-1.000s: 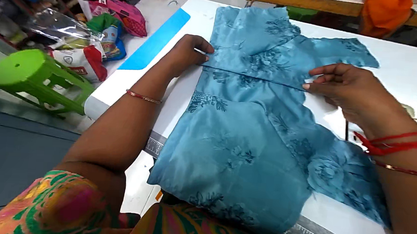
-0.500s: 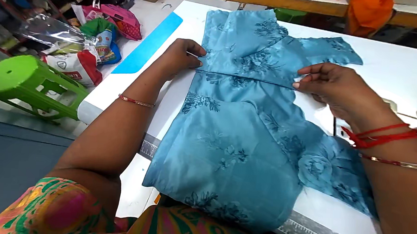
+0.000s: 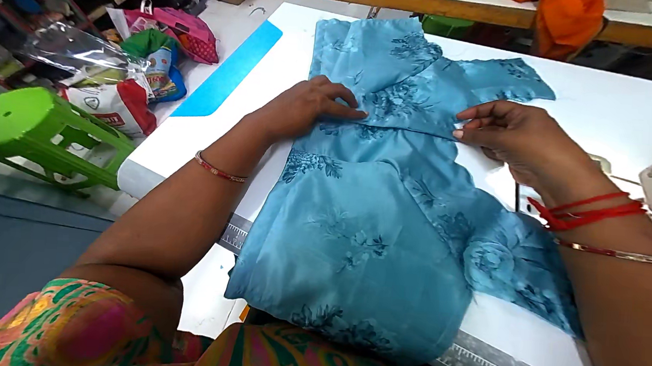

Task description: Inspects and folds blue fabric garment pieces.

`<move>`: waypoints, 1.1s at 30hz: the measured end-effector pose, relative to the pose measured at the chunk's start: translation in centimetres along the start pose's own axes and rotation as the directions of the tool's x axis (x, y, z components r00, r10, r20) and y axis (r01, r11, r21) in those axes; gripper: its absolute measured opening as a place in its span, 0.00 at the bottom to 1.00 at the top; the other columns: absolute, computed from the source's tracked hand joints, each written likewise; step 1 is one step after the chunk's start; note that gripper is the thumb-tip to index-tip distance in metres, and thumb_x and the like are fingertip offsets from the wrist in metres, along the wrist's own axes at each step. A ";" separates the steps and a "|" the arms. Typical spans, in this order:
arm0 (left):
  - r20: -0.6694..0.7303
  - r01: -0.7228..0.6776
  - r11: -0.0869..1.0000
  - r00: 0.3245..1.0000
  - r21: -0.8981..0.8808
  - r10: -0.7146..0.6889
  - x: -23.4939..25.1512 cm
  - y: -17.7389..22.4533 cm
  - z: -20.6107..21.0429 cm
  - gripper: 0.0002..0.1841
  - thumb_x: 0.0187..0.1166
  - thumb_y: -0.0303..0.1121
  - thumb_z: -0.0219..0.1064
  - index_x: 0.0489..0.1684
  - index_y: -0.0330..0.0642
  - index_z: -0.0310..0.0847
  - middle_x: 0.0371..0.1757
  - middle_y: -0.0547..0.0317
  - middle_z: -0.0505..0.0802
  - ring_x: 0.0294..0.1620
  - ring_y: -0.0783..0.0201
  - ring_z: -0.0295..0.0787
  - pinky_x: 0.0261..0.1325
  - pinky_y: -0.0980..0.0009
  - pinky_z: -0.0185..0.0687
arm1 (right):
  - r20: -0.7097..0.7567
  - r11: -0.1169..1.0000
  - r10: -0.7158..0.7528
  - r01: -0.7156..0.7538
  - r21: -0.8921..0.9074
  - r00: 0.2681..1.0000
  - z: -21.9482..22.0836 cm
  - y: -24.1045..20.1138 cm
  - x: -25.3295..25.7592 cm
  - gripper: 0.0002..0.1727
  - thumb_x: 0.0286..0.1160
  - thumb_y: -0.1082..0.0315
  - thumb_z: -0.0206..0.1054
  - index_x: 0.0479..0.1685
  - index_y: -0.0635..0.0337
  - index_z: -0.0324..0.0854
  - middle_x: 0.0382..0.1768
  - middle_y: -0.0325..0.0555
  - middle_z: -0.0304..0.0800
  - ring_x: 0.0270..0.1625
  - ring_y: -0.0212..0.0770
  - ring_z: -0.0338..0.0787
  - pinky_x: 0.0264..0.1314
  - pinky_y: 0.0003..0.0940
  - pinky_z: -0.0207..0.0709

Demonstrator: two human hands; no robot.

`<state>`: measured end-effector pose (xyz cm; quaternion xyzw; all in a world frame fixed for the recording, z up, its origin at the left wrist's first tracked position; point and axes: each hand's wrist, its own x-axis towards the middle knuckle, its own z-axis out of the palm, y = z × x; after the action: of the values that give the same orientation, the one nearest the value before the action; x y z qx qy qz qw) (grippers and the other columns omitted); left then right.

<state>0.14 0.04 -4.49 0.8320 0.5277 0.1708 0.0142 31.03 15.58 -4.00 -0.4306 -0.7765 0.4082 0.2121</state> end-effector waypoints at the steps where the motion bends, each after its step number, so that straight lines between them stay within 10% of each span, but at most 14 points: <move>1: 0.046 -0.007 0.999 0.999 0.045 0.005 0.1 0.2 0.1 0.37 0.71 0.08 0.54 0.73 0.60 0.86 0.71 0.52 0.88 0.69 0.41 0.82 0.66 0.42 0.74 | -0.001 1.000 0.001 -0.001 0.002 1.000 0.0 0.0 0.0 0.14 0.72 0.78 0.72 0.55 0.60 0.81 0.36 0.39 0.81 0.25 0.23 0.73 0.24 0.17 0.65; 9: 0.127 0.099 0.993 0.986 0.069 -0.107 0.6 1.2 -0.2 0.38 0.69 0.09 0.58 0.73 0.62 0.86 0.71 0.53 0.88 0.69 0.41 0.81 0.64 0.38 0.73 | 0.008 0.998 -0.049 0.049 -0.036 0.999 -0.1 0.2 -0.1 0.10 0.74 0.76 0.71 0.52 0.59 0.83 0.36 0.41 0.83 0.25 0.25 0.73 0.26 0.21 0.67; 15: 0.034 0.037 0.997 0.999 0.071 -0.039 0.3 0.9 0.6 0.26 0.78 0.28 0.51 0.70 0.56 0.88 0.65 0.51 0.91 0.64 0.41 0.85 0.55 0.39 0.76 | 0.109 0.791 -0.542 0.549 -0.271 0.833 0.5 1.7 0.7 0.15 0.73 0.61 0.75 0.54 0.58 0.91 0.62 0.57 0.87 0.52 0.51 0.86 0.52 0.50 0.78; 26: 0.081 0.028 0.985 0.996 0.170 -0.043 0.3 1.5 0.5 0.30 0.80 0.24 0.51 0.79 0.63 0.80 0.68 0.48 0.89 0.61 0.39 0.84 0.53 0.41 0.75 | 0.055 0.491 -0.767 0.640 -0.591 0.639 1.3 0.9 0.3 0.10 0.78 0.74 0.64 0.46 0.61 0.93 0.46 0.64 0.91 0.55 0.69 0.88 0.47 0.62 0.78; 29: 0.077 0.028 0.982 0.996 0.188 -0.043 0.3 1.6 0.6 0.32 0.80 0.23 0.51 0.81 0.65 0.78 0.68 0.49 0.89 0.61 0.39 0.84 0.52 0.42 0.75 | 0.162 0.524 -0.697 0.650 -0.550 0.699 1.5 1.1 0.6 0.16 0.84 0.68 0.62 0.64 0.55 0.89 0.63 0.60 0.89 0.71 0.66 0.83 0.69 0.63 0.75; 33: 0.074 0.039 0.980 0.996 0.193 -0.054 0.2 1.7 0.7 0.32 0.80 0.23 0.52 0.81 0.66 0.78 0.68 0.49 0.88 0.61 0.39 0.84 0.53 0.41 0.75 | 0.210 0.552 -0.634 0.626 -0.551 0.744 2.1 0.8 0.5 0.15 0.85 0.74 0.60 0.63 0.57 0.89 0.58 0.61 0.91 0.64 0.67 0.88 0.62 0.66 0.78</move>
<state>1.90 -0.36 -4.74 0.8231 0.5599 0.0858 -0.0409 29.73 15.28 -5.92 -0.1700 -0.9632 0.0403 0.2045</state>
